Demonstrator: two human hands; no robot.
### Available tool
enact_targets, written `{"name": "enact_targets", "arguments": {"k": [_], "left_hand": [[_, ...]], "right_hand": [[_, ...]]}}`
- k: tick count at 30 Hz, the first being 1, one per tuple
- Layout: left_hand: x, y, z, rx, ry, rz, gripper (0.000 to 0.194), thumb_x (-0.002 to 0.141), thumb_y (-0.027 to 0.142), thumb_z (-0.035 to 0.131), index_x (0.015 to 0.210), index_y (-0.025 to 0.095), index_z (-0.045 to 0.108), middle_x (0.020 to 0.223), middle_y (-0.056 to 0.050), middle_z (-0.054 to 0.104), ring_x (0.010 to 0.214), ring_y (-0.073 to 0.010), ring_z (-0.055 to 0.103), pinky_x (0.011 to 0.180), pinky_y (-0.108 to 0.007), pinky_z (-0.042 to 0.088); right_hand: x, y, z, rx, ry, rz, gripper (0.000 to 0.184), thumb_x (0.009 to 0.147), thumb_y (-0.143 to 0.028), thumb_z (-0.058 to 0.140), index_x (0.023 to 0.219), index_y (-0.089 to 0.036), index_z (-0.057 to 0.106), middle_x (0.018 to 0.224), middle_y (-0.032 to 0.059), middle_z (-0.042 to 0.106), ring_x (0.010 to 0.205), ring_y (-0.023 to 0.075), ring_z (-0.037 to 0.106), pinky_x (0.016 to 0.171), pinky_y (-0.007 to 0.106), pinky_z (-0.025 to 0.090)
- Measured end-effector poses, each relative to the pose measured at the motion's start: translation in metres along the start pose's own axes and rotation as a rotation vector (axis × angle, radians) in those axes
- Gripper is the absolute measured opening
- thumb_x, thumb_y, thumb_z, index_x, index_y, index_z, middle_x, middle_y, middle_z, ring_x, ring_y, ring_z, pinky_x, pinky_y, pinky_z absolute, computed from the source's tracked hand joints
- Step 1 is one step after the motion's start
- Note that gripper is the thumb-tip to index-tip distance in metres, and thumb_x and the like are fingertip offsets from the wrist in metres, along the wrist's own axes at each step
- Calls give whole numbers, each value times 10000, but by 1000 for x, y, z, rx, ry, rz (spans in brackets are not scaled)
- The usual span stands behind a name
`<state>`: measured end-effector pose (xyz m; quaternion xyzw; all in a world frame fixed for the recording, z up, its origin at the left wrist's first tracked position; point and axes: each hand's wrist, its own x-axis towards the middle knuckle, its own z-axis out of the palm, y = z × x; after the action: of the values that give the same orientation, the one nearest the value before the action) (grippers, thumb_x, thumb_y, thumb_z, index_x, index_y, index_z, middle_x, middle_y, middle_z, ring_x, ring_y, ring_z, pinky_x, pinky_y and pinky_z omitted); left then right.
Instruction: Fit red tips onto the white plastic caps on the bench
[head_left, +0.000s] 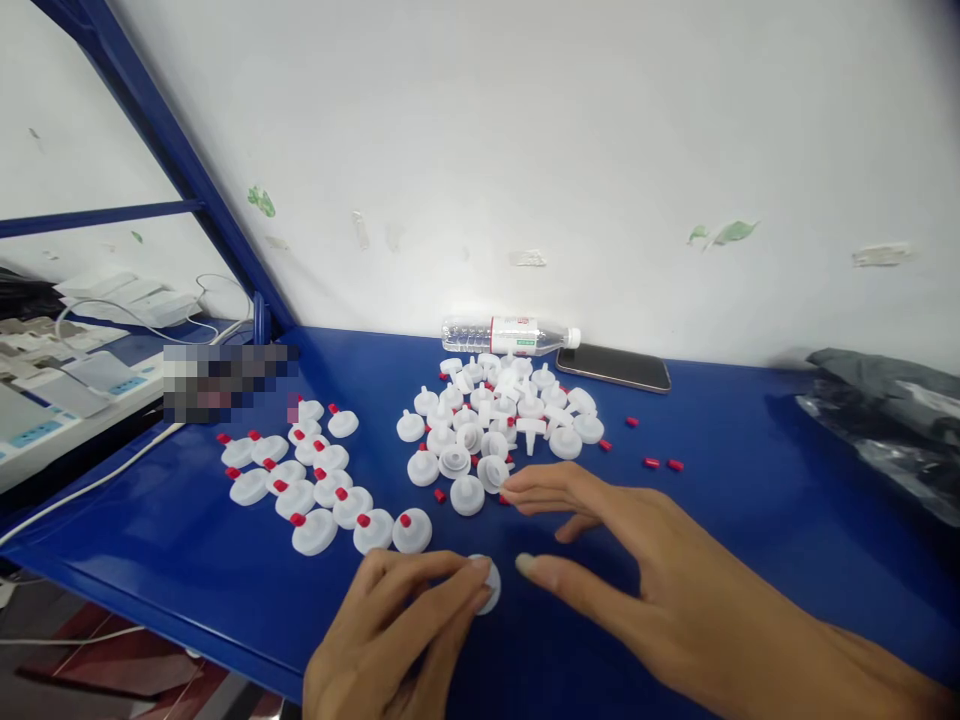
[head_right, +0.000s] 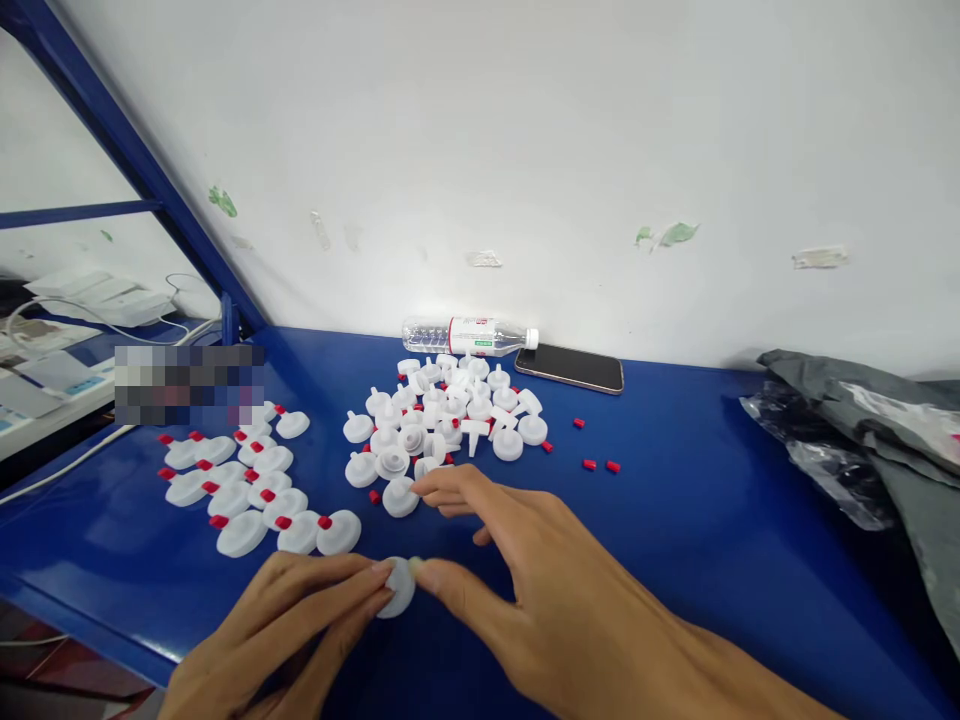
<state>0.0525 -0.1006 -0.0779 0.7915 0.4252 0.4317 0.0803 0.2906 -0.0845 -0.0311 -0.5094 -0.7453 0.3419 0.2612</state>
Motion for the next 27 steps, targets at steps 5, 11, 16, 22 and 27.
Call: {"name": "enact_targets", "arguments": {"k": [5, 11, 16, 22, 27], "left_hand": [[-9, -19, -20, 182, 7, -39, 284, 957, 192, 705, 1208, 322, 734, 1090, 12, 774, 974, -169, 675, 845, -267, 610], [-7, -45, -38, 238, 52, -213, 149, 968, 394, 700, 1094, 338, 756, 1073, 23, 778, 955, -186, 708, 863, -291, 583], [12, -71, -50, 252, 101, -371, 258, 940, 526, 679, 1063, 324, 781, 1047, 4, 805, 804, -191, 736, 740, -290, 581], [34, -84, -63, 328, 106, -476, 356, 847, 626, 669, 981, 327, 806, 814, 18, 806, 581, -182, 706, 564, -272, 540], [31, -87, -66, 266, 114, -593, 470, 856, 643, 688, 1220, 350, 742, 912, 28, 821, 725, -203, 767, 639, -269, 568]], "right_hand": [[6, 3, 0, -41, 52, -31, 292, 1035, -385, 546, 1301, -329, 653, 1352, 24, 715, 1157, 189, 711, 1004, 363, 593], [5, 4, 3, -72, 47, -39, 259, 1026, -329, 517, 1228, -320, 679, 1261, 15, 749, 1071, 189, 736, 952, 356, 612], [5, 5, 6, -51, 41, -53, 232, 1021, -297, 521, 1163, -325, 703, 1164, 5, 757, 917, 176, 743, 782, 293, 628], [1, 14, 21, 6, 39, -143, 237, 1041, -233, 474, 1076, -278, 704, 981, 17, 754, 844, 170, 736, 722, 261, 595], [0, 16, 31, 26, 46, -259, 243, 1022, -167, 469, 1063, -260, 691, 1015, 10, 752, 862, 143, 731, 793, 255, 580]]}}
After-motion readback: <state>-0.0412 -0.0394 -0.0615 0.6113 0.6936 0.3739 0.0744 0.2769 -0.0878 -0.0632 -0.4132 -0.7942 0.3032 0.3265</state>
